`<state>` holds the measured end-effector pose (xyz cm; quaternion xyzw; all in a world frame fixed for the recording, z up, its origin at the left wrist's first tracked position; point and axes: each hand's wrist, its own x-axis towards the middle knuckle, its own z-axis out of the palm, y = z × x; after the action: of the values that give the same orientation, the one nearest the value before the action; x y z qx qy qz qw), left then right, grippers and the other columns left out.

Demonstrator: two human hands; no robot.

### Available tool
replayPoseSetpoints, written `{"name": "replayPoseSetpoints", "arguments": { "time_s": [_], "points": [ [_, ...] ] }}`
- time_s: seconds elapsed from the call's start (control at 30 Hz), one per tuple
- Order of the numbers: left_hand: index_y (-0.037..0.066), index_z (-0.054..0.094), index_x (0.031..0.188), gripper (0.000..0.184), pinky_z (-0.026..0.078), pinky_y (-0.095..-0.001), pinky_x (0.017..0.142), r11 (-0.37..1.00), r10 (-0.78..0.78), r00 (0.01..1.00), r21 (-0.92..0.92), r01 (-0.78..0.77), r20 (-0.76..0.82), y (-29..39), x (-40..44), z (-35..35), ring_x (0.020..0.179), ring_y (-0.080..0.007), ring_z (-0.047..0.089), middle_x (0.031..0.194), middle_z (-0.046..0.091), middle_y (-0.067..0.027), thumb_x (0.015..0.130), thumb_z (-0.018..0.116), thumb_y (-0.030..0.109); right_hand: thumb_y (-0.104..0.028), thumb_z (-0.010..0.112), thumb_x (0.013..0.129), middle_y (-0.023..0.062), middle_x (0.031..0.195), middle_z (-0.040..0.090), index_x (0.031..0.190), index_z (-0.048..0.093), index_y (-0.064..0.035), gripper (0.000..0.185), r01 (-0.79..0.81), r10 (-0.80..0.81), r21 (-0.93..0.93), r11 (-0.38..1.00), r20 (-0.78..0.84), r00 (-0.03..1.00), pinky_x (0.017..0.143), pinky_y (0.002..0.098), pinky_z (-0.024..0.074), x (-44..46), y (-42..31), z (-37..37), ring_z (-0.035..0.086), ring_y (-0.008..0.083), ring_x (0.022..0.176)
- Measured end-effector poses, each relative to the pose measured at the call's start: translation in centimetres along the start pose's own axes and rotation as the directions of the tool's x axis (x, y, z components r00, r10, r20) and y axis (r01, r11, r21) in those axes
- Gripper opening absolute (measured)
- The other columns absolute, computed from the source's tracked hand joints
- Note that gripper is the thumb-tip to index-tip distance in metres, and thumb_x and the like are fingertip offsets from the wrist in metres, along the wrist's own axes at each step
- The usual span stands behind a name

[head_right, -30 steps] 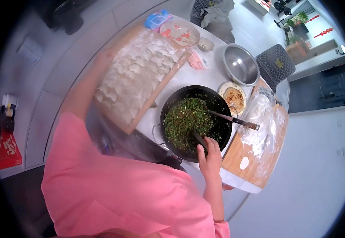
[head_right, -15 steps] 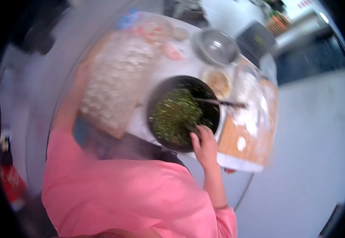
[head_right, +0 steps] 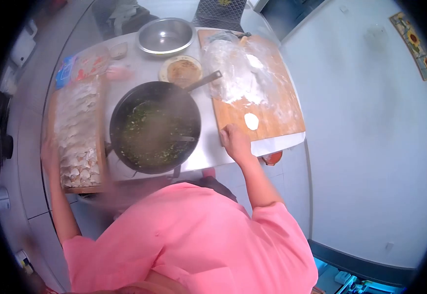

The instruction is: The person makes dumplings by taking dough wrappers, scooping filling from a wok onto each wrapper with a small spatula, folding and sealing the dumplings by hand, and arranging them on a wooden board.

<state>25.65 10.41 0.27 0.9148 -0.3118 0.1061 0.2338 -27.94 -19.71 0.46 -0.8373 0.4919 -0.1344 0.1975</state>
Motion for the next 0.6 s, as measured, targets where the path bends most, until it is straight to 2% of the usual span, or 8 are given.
{"name": "replayPoseSetpoints", "arguments": {
  "time_s": [0.03,0.2,0.27,0.3,0.37,0.47,0.53,0.6],
  "points": [
    [0.007,0.057,0.112,0.030,0.041,-0.0361,0.088,0.997,0.069,0.997,-0.032,-0.071,-0.038,-0.6,-1.0,-0.1,0.109,-0.0245,0.049,0.112,0.056,-0.0095,0.086,0.053,0.021,-0.017,0.055,0.084,0.0168,0.083,0.059,0.083,0.057,-0.0029,0.014,0.020,-0.020,-0.001,1.000,-0.019,1.000,0.067,0.0430,0.0448,0.6,1.1,-0.3,0.058,0.0357,0.077],
    [0.006,0.056,0.114,0.029,0.043,-0.0295,0.081,0.988,-0.056,0.993,-0.150,0.040,-0.100,5.1,-8.7,-3.1,0.100,-0.0189,0.053,0.111,0.056,-0.0073,0.088,0.053,0.020,-0.020,0.058,0.081,0.0165,0.076,0.060,0.084,0.058,-0.0044,0.016,0.076,-0.074,0.013,0.997,-0.089,0.993,0.067,0.0425,0.0451,4.5,10.1,0.1,0.058,0.0349,0.076],
    [0.006,0.056,0.114,0.028,0.043,-0.0279,0.079,0.977,-0.110,0.978,-0.199,0.074,-0.178,8.3,-11.4,-3.6,0.095,-0.0164,0.054,0.111,0.056,-0.0073,0.090,0.052,0.019,-0.020,0.060,0.079,0.0162,0.081,0.061,0.084,0.058,-0.0040,0.017,-0.288,0.288,0.037,0.957,0.003,0.958,0.068,0.0409,0.0456,6.3,13.5,-0.8,0.059,0.0333,0.078],
    [0.005,0.056,0.113,0.026,0.043,-0.0271,0.079,0.931,-0.125,0.982,-0.358,0.066,-0.144,9.6,-12.5,-3.1,0.096,-0.0146,0.054,0.112,0.056,-0.0066,0.090,0.052,0.018,-0.020,0.060,0.079,0.0162,0.081,0.061,0.084,0.058,-0.0040,0.017,-0.280,0.280,0.048,0.959,0.017,0.960,0.068,0.0409,0.0456,7.3,15.8,-0.7,0.059,0.0333,0.078],
    [0.005,0.056,0.113,0.026,0.043,-0.0266,0.080,0.958,-0.081,0.987,-0.285,0.038,-0.140,15.7,-14.4,-2.8,0.098,-0.0144,0.053,0.112,0.056,-0.0064,0.090,0.052,0.016,-0.019,0.061,0.077,0.0154,0.086,0.061,0.083,0.059,-0.0041,0.017,-0.289,0.304,0.167,0.943,-0.071,0.950,0.069,0.0394,0.0458,8.3,20.6,0.4,0.059,0.0315,0.080],
    [0.006,0.056,0.114,0.025,0.041,-0.0249,0.082,0.958,-0.022,0.996,-0.287,-0.003,-0.084,25.3,-17.3,-0.6,0.102,-0.0141,0.052,0.113,0.055,-0.0053,0.089,0.052,0.011,-0.019,0.062,0.077,0.0142,0.087,0.061,0.082,0.059,-0.0044,0.016,-0.189,0.179,0.125,0.974,0.084,0.980,0.069,0.0385,0.0456,7.8,21.5,-0.2,0.059,0.0307,0.079],
    [0.005,0.056,0.112,0.025,0.040,-0.0243,0.085,0.849,-0.016,0.999,-0.529,-0.013,-0.051,31.9,-19.5,1.6,0.102,-0.0138,0.051,0.112,0.056,-0.0051,0.087,0.052,0.007,-0.020,0.062,0.077,0.0141,0.085,0.060,0.083,0.058,-0.0043,0.017,-0.158,0.141,0.144,0.977,0.121,0.983,0.070,0.0386,0.0457,8.3,22.5,0.1,0.059,0.0306,0.078],
    [0.004,0.056,0.111,0.024,0.040,-0.0247,0.088,0.867,0.012,0.997,-0.497,0.027,0.075,37.5,-21.7,2.7,0.102,-0.0134,0.052,0.110,0.056,-0.0053,0.087,0.053,0.006,-0.020,0.062,0.076,0.0139,0.084,0.060,0.083,0.058,-0.0042,0.017,-0.130,0.104,0.157,0.979,0.163,0.981,0.070,0.0387,0.0457,8.2,22.9,0.0,0.059,0.0305,0.078]
  ]
}}
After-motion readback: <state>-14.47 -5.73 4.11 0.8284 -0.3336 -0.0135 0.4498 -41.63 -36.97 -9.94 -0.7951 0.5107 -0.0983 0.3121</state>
